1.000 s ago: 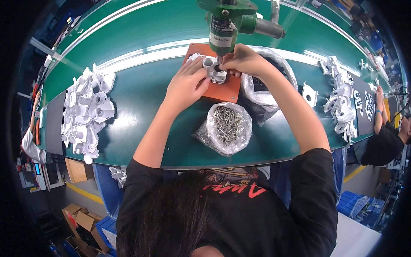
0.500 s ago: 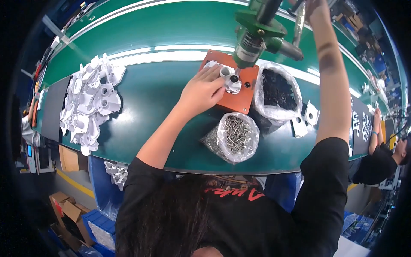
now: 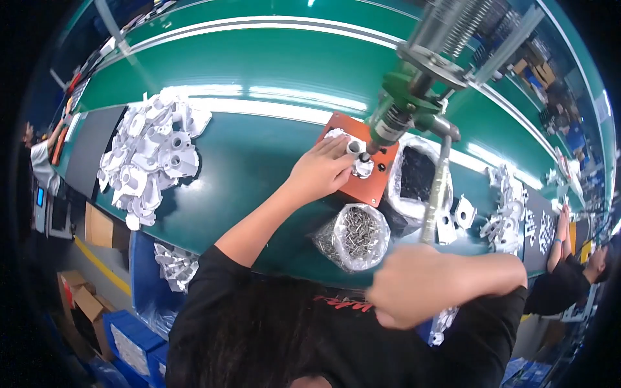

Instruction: Manually assembling white plastic components by inserting pins and using a hand-operated mechanical press.

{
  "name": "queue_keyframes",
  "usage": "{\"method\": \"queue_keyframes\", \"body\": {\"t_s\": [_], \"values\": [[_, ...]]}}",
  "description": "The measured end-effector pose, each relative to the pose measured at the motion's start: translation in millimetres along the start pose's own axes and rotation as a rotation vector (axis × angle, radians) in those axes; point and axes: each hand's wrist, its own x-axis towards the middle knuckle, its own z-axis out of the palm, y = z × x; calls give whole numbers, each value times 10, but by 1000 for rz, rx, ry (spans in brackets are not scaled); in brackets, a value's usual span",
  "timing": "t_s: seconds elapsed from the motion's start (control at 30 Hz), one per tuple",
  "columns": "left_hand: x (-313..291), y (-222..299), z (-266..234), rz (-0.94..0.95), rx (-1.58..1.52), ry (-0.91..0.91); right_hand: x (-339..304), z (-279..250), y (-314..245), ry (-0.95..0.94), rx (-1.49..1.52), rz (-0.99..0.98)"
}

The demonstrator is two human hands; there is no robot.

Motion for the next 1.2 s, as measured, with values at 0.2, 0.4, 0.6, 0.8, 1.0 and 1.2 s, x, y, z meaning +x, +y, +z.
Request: {"method": "queue_keyframes", "body": {"t_s": [0.2,0.4,0.6,0.8,1.0,1.2], "values": [[101,16,13,6,14,0,-348,-10,105,730,309,-405],[213,47,69,37,-9,-18,-1096,-526,645,649,518,-837],[123,50,-18,-6,18,-18,-95,219,24,357,26,20],[248,79,-103,-214,-146,-184,-342,199,158,937,378,-360],[557,-159,14,7,-58,-357,-998,-304,1272,1936,815,-392],[915,-70,-365,-143,13,-618,-499,98,1908,1816,1179,87]]}}
